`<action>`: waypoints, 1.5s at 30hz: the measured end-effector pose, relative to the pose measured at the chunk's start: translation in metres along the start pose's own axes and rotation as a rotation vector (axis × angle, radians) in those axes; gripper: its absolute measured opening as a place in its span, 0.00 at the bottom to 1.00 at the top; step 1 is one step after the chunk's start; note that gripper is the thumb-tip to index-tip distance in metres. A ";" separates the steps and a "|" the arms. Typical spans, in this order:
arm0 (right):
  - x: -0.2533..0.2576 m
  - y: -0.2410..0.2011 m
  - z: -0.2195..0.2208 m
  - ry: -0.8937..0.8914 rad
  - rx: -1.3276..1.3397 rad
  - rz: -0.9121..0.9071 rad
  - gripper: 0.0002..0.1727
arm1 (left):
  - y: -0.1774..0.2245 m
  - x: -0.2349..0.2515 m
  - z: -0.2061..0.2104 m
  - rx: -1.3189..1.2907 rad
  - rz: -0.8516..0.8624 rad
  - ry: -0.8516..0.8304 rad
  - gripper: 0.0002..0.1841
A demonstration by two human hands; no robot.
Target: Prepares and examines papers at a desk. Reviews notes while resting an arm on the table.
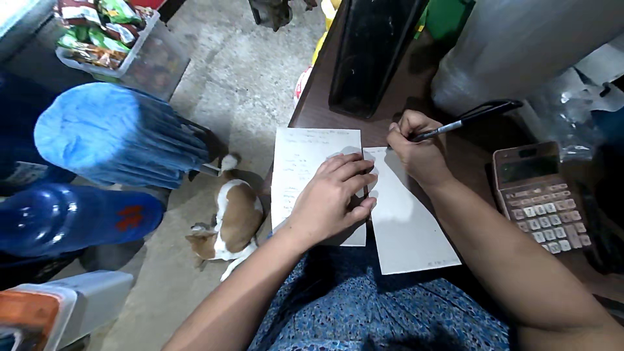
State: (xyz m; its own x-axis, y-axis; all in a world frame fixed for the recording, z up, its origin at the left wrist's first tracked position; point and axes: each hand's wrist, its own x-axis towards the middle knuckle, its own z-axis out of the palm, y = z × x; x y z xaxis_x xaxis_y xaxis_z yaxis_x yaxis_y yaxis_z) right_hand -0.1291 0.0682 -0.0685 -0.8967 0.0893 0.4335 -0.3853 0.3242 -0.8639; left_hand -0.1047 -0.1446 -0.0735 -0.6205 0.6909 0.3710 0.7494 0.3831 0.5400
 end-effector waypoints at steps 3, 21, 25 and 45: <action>0.000 0.002 0.000 0.002 -0.014 -0.015 0.20 | 0.000 0.000 0.000 -0.006 -0.004 -0.003 0.18; 0.000 0.000 0.000 -0.027 0.078 0.059 0.20 | 0.000 -0.001 0.000 0.003 0.001 0.008 0.18; 0.000 0.000 0.000 -0.042 0.073 0.068 0.20 | -0.001 -0.001 0.000 -0.001 0.007 0.007 0.18; -0.007 -0.015 -0.023 -0.010 0.017 0.221 0.15 | -0.001 0.001 0.003 0.003 0.006 0.033 0.16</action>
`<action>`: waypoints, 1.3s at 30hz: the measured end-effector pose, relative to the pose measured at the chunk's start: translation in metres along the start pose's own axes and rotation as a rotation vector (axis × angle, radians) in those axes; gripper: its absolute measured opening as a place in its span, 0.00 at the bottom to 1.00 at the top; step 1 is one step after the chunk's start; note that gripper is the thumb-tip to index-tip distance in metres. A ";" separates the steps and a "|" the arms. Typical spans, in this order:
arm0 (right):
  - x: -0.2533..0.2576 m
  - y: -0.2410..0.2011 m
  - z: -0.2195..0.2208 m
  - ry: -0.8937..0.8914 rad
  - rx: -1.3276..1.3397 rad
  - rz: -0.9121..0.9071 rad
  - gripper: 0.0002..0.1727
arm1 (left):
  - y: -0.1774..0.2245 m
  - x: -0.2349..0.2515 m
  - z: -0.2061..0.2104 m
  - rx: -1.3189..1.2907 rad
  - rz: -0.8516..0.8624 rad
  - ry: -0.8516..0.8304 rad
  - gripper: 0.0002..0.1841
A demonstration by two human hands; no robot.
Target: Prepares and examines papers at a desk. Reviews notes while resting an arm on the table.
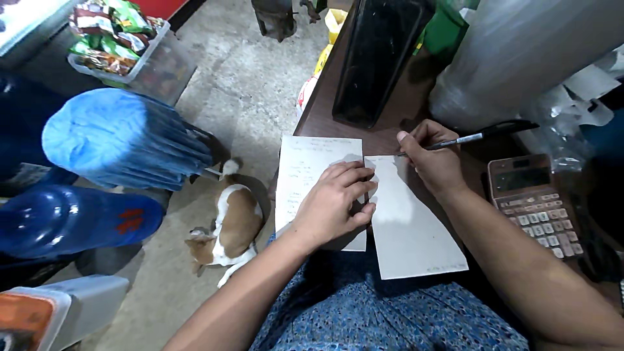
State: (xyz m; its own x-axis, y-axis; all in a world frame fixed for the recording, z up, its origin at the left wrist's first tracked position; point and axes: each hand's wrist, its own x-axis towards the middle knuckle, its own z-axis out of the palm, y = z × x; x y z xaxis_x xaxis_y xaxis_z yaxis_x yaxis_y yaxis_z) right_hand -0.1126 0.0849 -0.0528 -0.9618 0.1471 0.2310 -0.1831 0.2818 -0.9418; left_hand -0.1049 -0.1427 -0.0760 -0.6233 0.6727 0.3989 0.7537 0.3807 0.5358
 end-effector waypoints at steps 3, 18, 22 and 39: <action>0.001 0.007 0.001 0.039 0.020 -0.032 0.17 | 0.000 0.000 -0.001 -0.001 0.007 0.005 0.16; 0.006 0.014 0.007 0.026 0.005 -0.100 0.17 | 0.002 -0.002 0.000 0.003 -0.011 0.004 0.18; 0.006 0.016 0.007 0.014 0.025 -0.112 0.17 | 0.001 -0.002 0.000 0.009 -0.009 0.002 0.19; 0.008 0.017 0.008 0.009 0.011 -0.111 0.17 | 0.001 -0.002 0.000 0.017 -0.011 0.004 0.19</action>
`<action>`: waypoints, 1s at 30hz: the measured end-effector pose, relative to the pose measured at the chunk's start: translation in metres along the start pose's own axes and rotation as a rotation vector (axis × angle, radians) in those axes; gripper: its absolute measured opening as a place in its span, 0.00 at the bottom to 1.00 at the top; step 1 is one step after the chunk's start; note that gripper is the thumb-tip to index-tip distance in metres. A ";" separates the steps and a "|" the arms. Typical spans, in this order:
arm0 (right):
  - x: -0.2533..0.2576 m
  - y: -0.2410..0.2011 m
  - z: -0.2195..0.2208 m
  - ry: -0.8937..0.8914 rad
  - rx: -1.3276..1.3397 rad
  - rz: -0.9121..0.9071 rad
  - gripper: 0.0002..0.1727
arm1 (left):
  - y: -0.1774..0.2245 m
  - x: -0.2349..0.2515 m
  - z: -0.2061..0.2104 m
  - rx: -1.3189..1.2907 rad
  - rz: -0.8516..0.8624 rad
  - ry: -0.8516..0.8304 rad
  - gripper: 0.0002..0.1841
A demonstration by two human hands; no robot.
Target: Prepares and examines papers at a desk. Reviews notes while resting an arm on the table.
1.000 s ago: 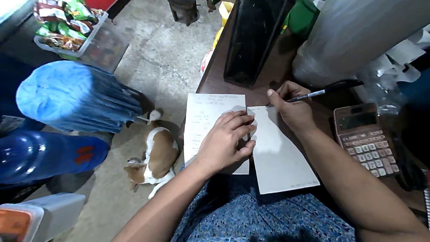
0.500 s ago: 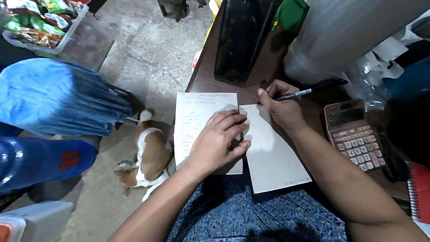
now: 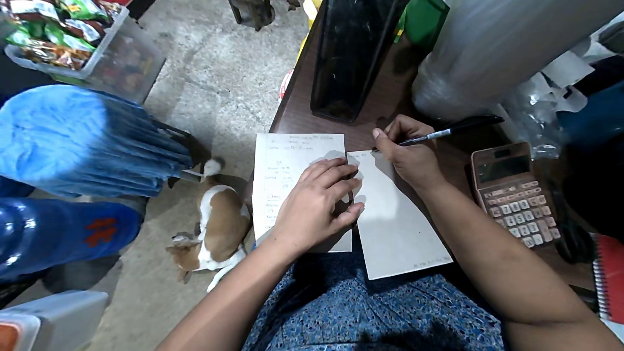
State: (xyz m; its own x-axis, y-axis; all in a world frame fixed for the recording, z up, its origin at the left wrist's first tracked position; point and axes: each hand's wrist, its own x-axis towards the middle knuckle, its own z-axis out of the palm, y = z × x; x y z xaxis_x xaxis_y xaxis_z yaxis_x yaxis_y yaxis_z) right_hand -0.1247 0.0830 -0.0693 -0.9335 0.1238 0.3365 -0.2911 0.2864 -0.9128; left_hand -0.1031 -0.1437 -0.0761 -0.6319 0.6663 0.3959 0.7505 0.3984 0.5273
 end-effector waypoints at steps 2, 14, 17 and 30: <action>0.000 0.000 0.000 -0.003 0.000 -0.005 0.17 | 0.000 0.000 0.000 -0.005 0.002 -0.004 0.19; 0.000 -0.001 0.000 -0.009 -0.018 -0.020 0.16 | -0.001 0.000 -0.001 0.007 0.008 -0.011 0.20; 0.000 0.000 0.001 -0.003 -0.005 -0.021 0.17 | -0.001 0.000 -0.001 0.003 0.007 -0.006 0.20; 0.000 -0.011 0.006 -0.013 0.062 0.051 0.16 | -0.001 0.000 -0.001 0.003 0.003 -0.014 0.20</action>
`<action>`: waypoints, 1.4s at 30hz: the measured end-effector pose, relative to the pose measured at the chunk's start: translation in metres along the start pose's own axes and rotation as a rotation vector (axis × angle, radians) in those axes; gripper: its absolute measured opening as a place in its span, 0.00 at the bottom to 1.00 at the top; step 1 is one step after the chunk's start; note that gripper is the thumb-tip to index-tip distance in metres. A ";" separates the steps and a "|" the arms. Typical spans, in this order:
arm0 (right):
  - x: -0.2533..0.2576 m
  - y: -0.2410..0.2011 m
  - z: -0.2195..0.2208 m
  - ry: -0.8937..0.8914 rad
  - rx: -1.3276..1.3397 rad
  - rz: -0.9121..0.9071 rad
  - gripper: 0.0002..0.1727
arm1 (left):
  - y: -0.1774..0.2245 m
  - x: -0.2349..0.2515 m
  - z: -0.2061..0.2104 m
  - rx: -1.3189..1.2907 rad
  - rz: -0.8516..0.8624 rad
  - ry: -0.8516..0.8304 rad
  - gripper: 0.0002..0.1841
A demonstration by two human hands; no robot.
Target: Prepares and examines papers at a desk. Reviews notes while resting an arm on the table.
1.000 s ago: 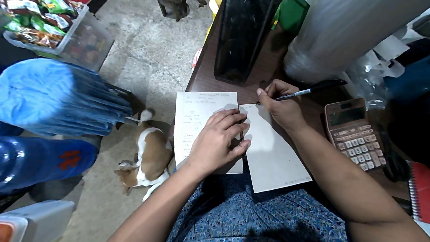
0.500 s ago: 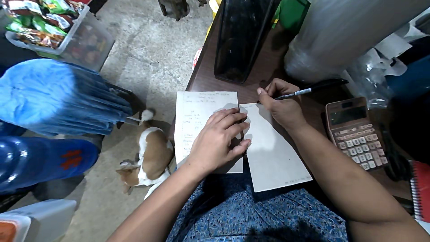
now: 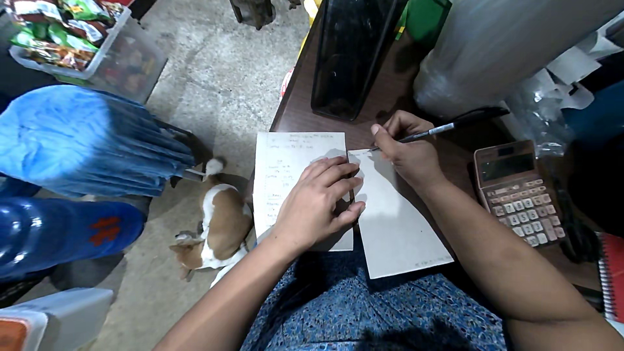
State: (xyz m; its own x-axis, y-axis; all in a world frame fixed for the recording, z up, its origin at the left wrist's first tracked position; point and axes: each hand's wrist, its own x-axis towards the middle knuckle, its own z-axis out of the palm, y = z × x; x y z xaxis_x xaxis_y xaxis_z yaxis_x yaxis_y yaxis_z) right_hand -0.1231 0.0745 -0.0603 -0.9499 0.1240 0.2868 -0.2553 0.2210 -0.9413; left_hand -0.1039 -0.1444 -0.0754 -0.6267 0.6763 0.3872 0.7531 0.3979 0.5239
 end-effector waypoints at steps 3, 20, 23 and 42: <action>-0.001 0.005 0.004 -0.025 -0.002 -0.038 0.17 | 0.000 0.000 0.000 -0.007 0.003 0.002 0.19; -0.001 0.008 0.005 -0.009 -0.031 -0.075 0.18 | 0.001 0.000 0.000 -0.001 -0.002 0.009 0.19; -0.001 0.008 0.004 -0.019 -0.034 -0.069 0.18 | 0.001 0.000 0.000 0.000 -0.001 0.007 0.19; -0.002 0.005 0.005 0.024 -0.065 -0.045 0.18 | 0.001 0.000 0.000 0.002 0.002 0.003 0.20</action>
State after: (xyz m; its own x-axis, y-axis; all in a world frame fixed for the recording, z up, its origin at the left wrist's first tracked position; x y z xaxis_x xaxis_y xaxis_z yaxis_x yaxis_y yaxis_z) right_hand -0.1239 0.0702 -0.0665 -0.9330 0.1353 0.3336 -0.2847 0.2895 -0.9138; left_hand -0.1030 -0.1441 -0.0749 -0.6257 0.6754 0.3904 0.7547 0.3977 0.5217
